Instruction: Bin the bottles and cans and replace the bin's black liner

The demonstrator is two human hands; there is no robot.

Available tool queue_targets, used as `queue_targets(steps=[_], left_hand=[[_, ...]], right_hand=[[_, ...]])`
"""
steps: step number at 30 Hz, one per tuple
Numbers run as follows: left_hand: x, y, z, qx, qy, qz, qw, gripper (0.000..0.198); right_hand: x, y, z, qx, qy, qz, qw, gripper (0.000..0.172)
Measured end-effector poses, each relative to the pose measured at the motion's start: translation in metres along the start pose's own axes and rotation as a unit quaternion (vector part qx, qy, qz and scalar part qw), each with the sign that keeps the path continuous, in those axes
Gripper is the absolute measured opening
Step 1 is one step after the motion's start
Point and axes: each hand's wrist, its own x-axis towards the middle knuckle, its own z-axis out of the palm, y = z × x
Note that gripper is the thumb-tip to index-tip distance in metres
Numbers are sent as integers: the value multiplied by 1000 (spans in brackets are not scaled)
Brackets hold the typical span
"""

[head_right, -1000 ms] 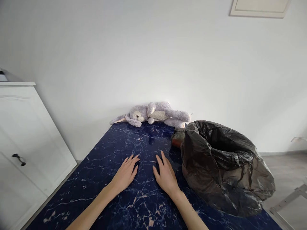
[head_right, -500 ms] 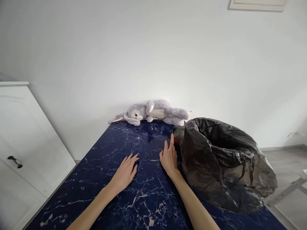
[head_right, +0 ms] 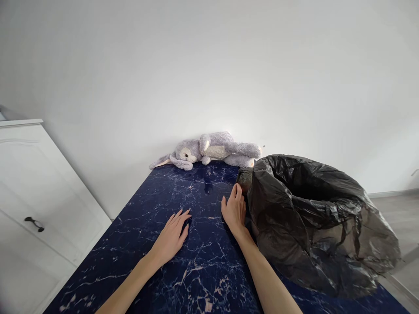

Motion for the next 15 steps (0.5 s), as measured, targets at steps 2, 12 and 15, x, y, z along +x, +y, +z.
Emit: queue_targets(steps=[2, 12, 15], left_hand=[[1, 0, -1, -1, -2, -1, 1000, 42], [3, 1, -4, -4, -11, -3, 1000, 43], [4, 1, -4, -3, -14, -5, 1000, 43]], right_hand=[[1, 0, 0, 14, 1, 1, 1000, 71], [-1, 0, -5, 13, -23, -28, 999, 57], [0, 0, -6, -8, -31, -21, 999, 57]])
